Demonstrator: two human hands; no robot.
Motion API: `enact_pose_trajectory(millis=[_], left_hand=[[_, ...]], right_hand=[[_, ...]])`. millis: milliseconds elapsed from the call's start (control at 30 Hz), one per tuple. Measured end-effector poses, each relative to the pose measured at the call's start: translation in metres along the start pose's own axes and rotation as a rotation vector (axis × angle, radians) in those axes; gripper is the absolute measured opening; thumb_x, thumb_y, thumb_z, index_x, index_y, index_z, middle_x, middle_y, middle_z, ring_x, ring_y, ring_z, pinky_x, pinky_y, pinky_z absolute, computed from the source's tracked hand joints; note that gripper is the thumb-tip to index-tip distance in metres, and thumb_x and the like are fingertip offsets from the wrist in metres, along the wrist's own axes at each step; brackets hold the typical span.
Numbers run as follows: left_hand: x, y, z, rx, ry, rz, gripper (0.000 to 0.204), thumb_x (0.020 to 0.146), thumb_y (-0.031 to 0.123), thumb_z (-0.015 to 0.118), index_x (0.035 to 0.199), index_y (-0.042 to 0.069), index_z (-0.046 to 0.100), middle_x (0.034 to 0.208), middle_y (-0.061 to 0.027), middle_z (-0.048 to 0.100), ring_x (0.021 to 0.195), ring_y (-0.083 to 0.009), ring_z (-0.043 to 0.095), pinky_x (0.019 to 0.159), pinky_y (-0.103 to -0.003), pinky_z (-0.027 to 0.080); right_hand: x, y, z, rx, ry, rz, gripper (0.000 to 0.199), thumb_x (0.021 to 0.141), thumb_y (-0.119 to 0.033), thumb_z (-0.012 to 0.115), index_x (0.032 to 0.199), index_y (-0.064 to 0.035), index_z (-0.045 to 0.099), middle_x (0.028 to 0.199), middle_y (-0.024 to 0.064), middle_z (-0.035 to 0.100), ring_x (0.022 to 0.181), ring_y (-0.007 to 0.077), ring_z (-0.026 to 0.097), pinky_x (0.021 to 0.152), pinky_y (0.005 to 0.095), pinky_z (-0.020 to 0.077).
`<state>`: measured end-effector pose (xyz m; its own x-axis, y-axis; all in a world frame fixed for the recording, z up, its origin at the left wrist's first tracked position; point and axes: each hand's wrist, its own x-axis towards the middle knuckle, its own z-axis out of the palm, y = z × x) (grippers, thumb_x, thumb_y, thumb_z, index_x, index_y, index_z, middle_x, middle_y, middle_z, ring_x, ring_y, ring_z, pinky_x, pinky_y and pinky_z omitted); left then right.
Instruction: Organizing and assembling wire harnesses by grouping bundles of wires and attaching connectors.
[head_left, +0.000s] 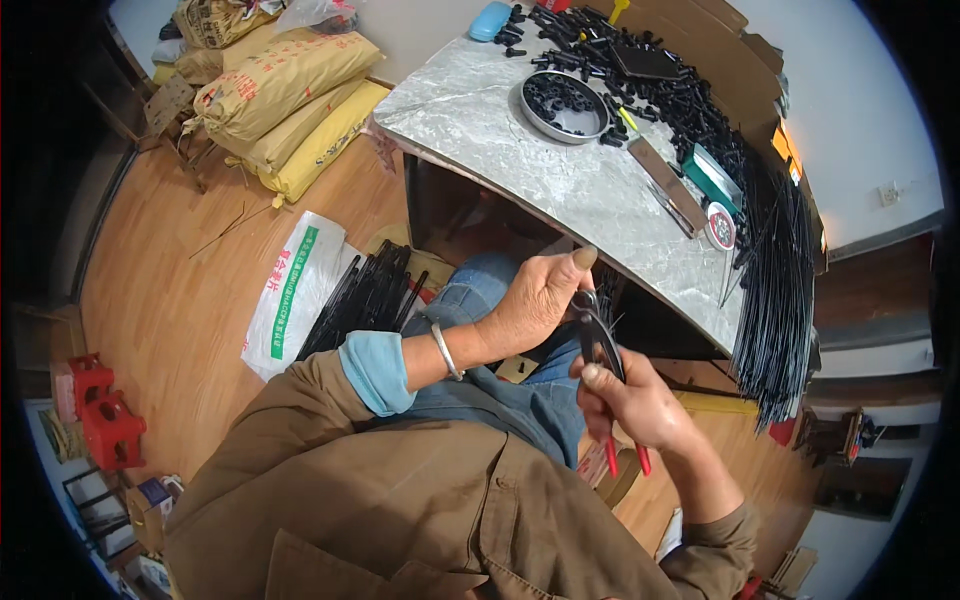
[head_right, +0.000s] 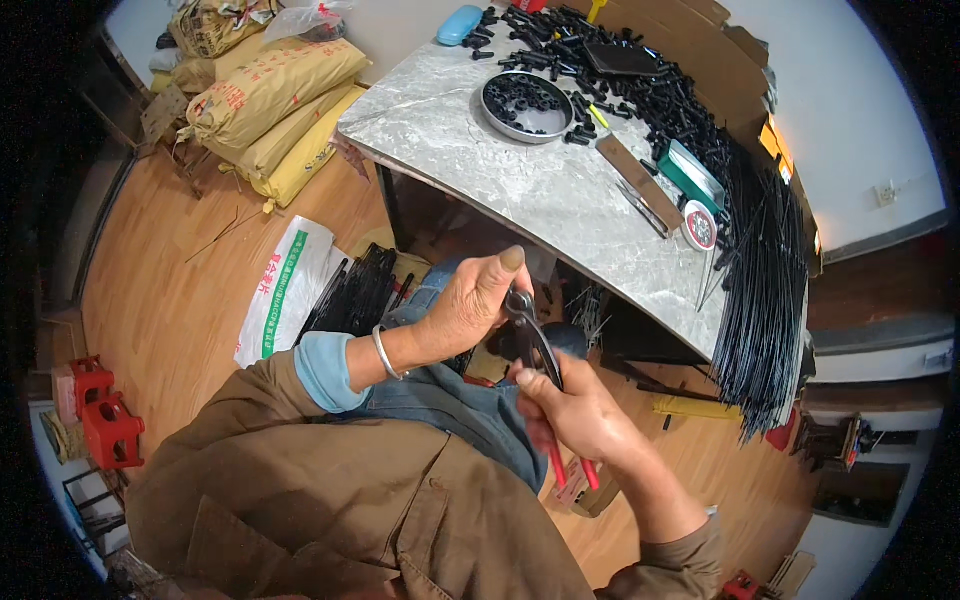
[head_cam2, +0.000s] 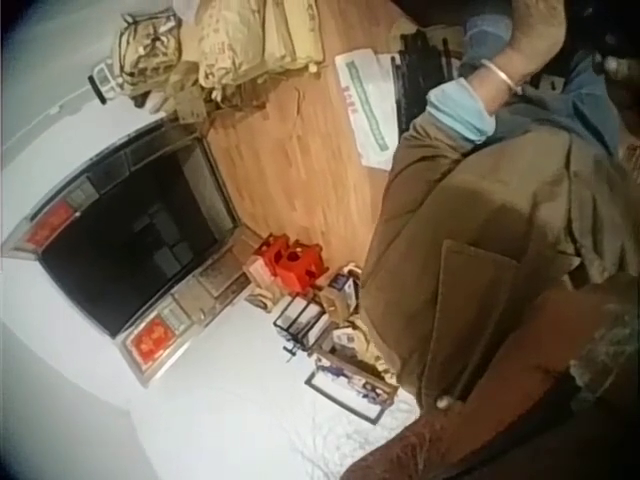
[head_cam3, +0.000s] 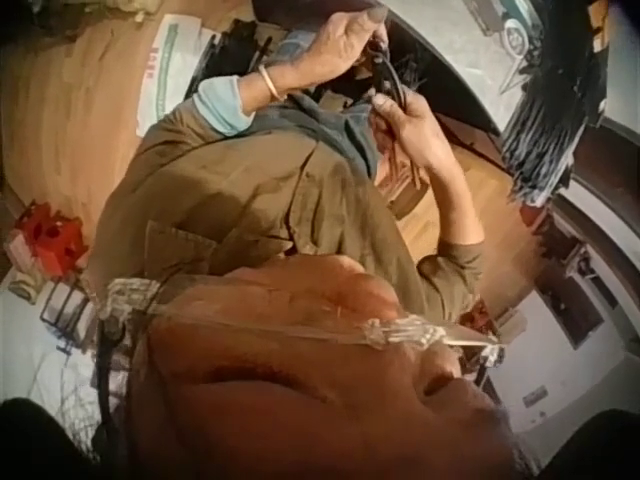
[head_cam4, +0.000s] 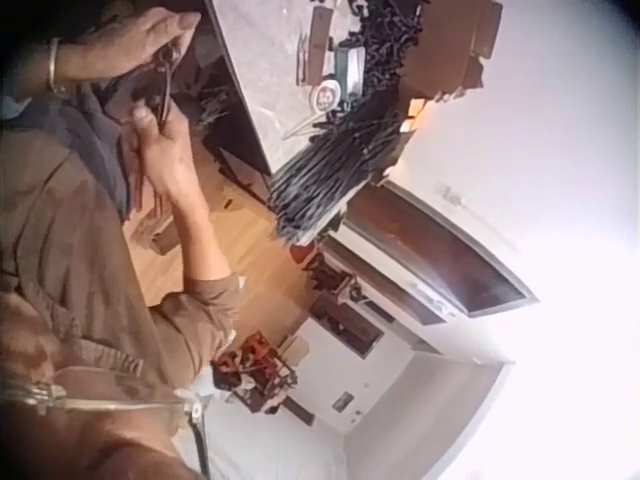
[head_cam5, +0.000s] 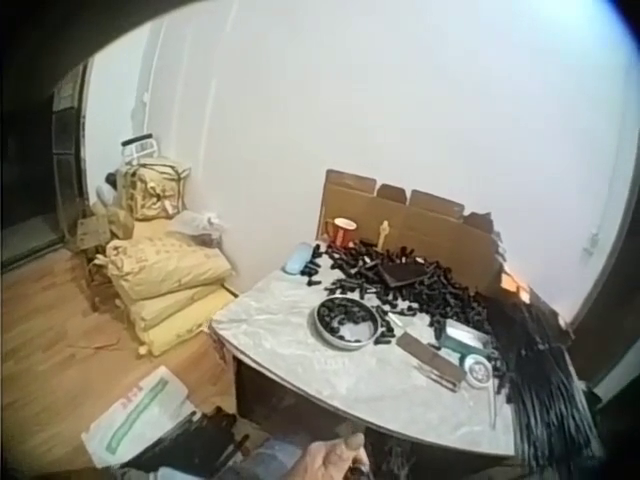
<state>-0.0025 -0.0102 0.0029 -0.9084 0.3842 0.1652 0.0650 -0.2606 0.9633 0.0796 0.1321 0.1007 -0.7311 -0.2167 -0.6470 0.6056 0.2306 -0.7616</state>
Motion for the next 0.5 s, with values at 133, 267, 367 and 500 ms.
enact_pose_trajectory(millis=[133,267,367,500], left_hand=[[0.004,0.015,0.000,-0.002,-0.045,-0.079,0.061,0.098,0.052,0.038,0.073,0.000,0.059,0.056,0.0013,0.041,0.054,-0.0060,0.040,0.049,-0.025,0.034],[0.008,-0.001,-0.008,-0.011,-0.067,-0.064,0.063,0.097,0.056,0.036,0.071,0.002,0.057,0.056,0.0010,0.045,0.051,-0.0058,0.041,0.046,-0.025,0.033],[0.005,0.012,-0.005,-0.164,-0.036,-0.177,0.067,0.096,0.061,0.031,0.074,0.003,0.057,0.054,0.0029,0.042,0.048,-0.0042,0.035,0.044,-0.022,0.025],[0.005,0.016,-0.004,-0.191,-0.110,-0.208,0.066,0.095,0.062,0.031,0.074,0.004,0.054,0.054,0.0035,0.041,0.047,-0.0031,0.032,0.043,-0.021,0.023]], right_hand=[[0.025,0.045,-0.009,-0.712,0.368,-0.385,0.012,0.096,-0.011,0.049,0.094,0.0005,0.047,0.064,0.0091,0.048,0.056,0.0164,0.047,0.053,0.0321,0.0417],[0.025,0.033,-0.003,-0.520,0.288,-0.322,0.013,0.095,-0.009,0.051,0.104,0.0006,0.050,0.070,0.0060,0.054,0.064,0.0142,0.052,0.057,0.0303,0.0449],[0.017,0.023,-0.016,-0.496,0.128,-0.333,0.023,0.097,-0.013,0.051,0.116,-0.0002,0.050,0.079,0.0038,0.057,0.074,0.0097,0.056,0.061,0.0238,0.0472],[0.001,-0.002,-0.024,-0.312,0.009,-0.084,0.023,0.097,-0.017,0.052,0.113,-0.0003,0.050,0.072,0.0018,0.052,0.063,0.0088,0.052,0.054,0.0232,0.0447]])
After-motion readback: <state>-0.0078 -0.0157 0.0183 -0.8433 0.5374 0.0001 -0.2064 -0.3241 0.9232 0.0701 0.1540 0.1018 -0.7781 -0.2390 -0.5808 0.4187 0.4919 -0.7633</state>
